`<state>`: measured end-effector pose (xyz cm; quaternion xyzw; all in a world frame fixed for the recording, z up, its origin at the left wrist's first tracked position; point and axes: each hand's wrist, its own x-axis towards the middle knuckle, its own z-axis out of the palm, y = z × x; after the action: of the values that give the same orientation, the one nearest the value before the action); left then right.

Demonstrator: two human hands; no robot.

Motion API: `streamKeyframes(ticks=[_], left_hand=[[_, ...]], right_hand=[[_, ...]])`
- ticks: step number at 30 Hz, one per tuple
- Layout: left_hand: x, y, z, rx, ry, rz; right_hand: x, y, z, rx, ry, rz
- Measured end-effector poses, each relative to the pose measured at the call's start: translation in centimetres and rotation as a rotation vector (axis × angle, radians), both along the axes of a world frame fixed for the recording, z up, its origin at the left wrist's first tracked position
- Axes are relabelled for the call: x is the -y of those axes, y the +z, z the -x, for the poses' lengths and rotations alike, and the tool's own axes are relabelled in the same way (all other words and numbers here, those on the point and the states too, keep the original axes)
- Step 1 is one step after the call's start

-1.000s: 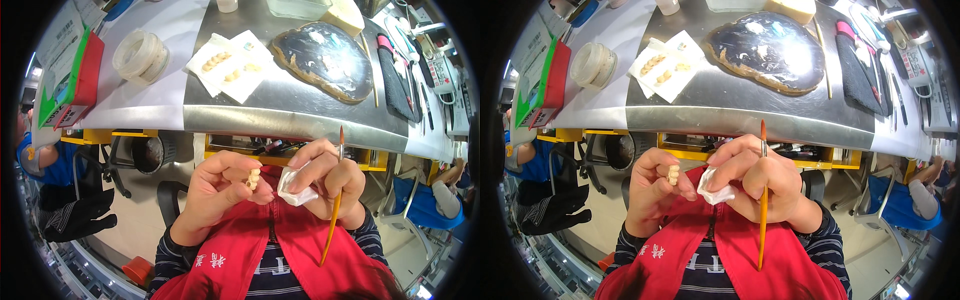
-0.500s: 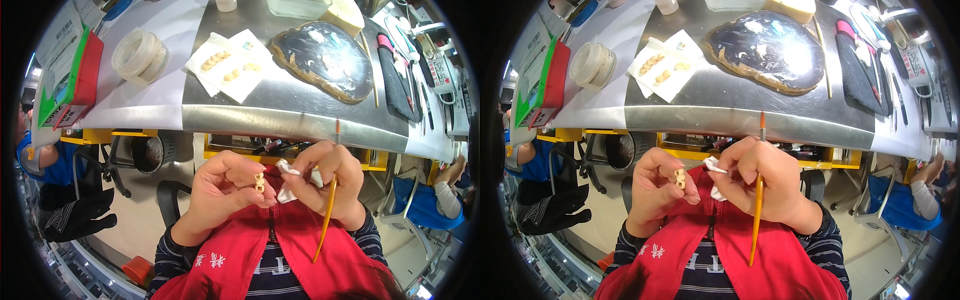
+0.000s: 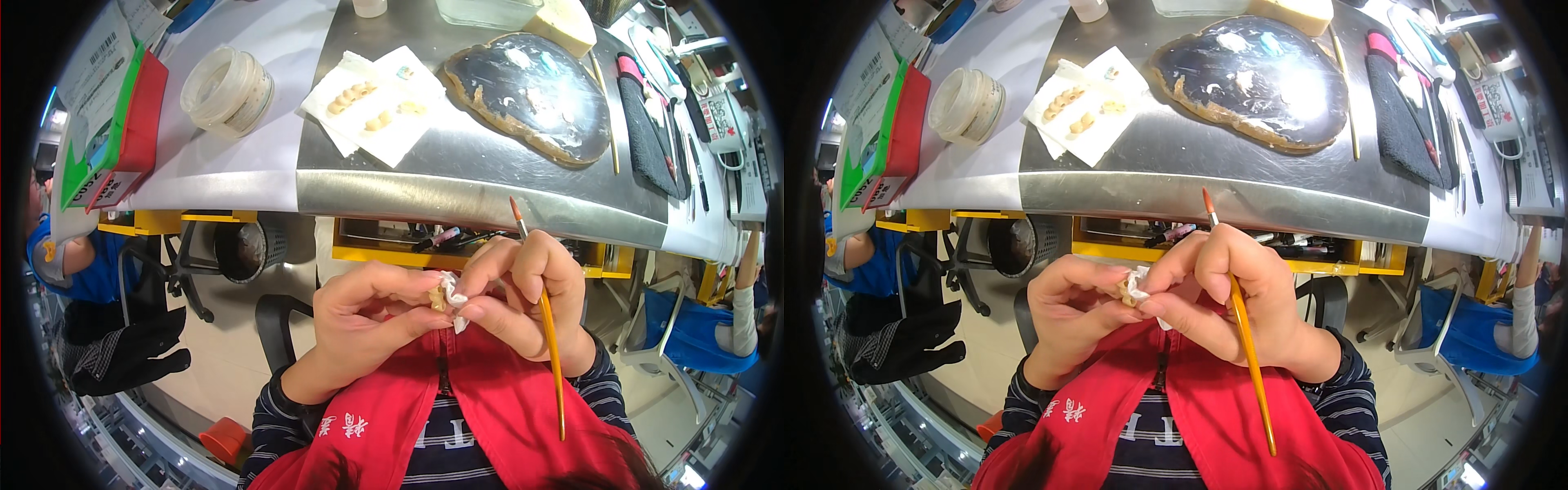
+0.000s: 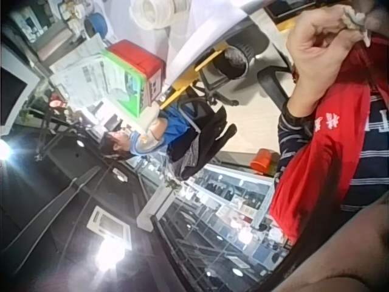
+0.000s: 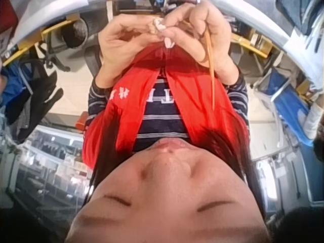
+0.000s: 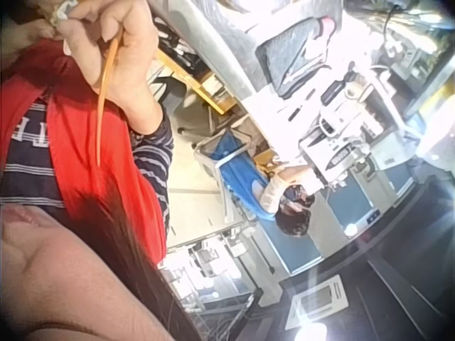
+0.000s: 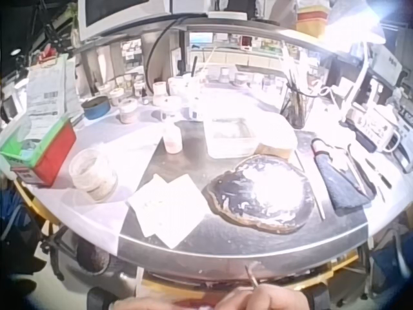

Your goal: The recorder uses a brush to apply glaze or paint to dental crown prosthetics at a laboratory station.

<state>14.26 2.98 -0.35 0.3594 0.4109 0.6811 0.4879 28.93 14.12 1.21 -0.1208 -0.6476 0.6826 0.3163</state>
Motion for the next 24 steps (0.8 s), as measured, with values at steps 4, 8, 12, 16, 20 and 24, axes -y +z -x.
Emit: streamKeyframes(ticks=[4,8,12,16,20,24], left_hand=[[-0.15,0.37,0.06,-0.285,0.080,0.010],[-0.22,0.80,0.38,-0.520,0.102,0.009],[-0.35,0.78,0.54,-0.532,0.084,-0.037],[-0.20,0.68,0.64,-0.387,0.020,-0.024],[-0.04,0.58,0.46,-0.101,-0.036,0.004],[0.24,0.90,0.74,0.108,-0.034,-0.008]], right_hand=[[0.46,-0.44,0.42,-0.029,-0.042,0.062],[0.69,-0.59,0.72,0.041,-0.126,0.113],[0.66,-0.32,0.60,0.077,-0.127,0.140],[0.20,0.01,0.35,0.121,-0.060,0.088],[0.19,0.16,0.38,0.096,-0.042,0.293],[-0.21,0.00,0.49,-0.019,-0.127,0.344]])
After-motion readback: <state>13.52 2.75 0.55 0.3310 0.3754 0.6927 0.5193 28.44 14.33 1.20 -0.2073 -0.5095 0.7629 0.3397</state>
